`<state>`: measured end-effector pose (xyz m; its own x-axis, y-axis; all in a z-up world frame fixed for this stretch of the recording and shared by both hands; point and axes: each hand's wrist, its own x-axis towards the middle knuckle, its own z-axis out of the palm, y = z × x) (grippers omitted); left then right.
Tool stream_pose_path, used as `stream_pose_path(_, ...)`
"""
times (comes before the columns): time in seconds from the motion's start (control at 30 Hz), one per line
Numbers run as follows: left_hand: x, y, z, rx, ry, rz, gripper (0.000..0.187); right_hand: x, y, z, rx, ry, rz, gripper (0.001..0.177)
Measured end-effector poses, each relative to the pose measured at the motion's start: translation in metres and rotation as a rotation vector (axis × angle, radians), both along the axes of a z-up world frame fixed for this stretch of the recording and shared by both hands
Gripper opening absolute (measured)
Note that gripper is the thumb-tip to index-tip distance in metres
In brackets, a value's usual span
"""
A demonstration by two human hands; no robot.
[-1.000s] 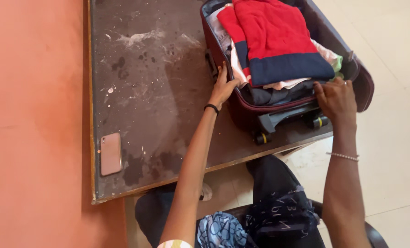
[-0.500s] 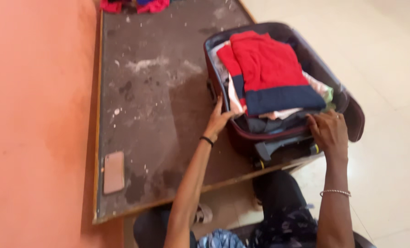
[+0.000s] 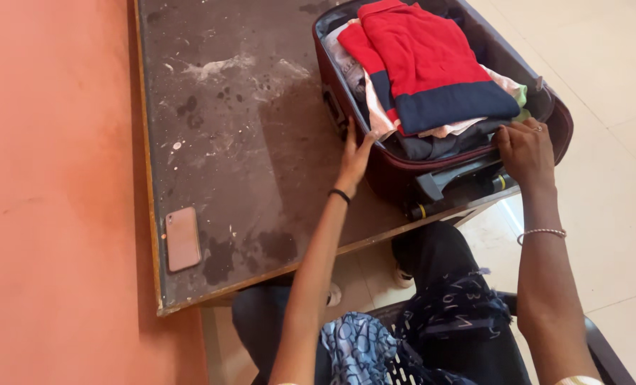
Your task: The person unzips a suitcase, removes two shirts, and fastens the buttons on one of them.
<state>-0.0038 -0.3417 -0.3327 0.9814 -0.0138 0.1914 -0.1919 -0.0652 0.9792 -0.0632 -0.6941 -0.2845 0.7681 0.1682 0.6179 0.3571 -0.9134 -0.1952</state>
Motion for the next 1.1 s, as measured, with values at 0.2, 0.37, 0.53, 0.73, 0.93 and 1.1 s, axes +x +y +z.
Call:
stream_pose_path(0.2, -0.124, -0.012, 0.011, -0.223, 0.278, 0.101, 0.083, 0.000, -0.004, -0.002, 0.038, 0.016, 0.062, 0.037)
stream_pose_path(0.37, -0.185, 0.011, -0.033, -0.416, 0.188, 0.266, 0.068, 0.008, -0.011, -0.013, -0.028, -0.023, 0.042, 0.035)
stream_pose_path(0.53, -0.219, 0.060, -0.061, -0.286, -0.034, 0.400, 0.048, 0.006, -0.012, -0.019, 0.006, -0.027, 0.039, 0.034)
stream_pose_path(0.73, -0.209, 0.075, -0.077, -0.357, 0.075, 0.515, 0.036, 0.001, -0.007, -0.011, 0.071, -0.065, 0.032, 0.025)
stream_pose_path(0.93, -0.214, 0.066, -0.067, -0.112, 0.125, 0.525, 0.037, 0.000, -0.001, -0.004, 0.086, 0.014, 0.000, 0.028)
stream_pose_path(1.1, -0.217, 0.062, -0.054, -0.067, 0.090, 0.512, 0.036, 0.006, -0.009, -0.013, -0.049, -0.022, -0.010, 0.029)
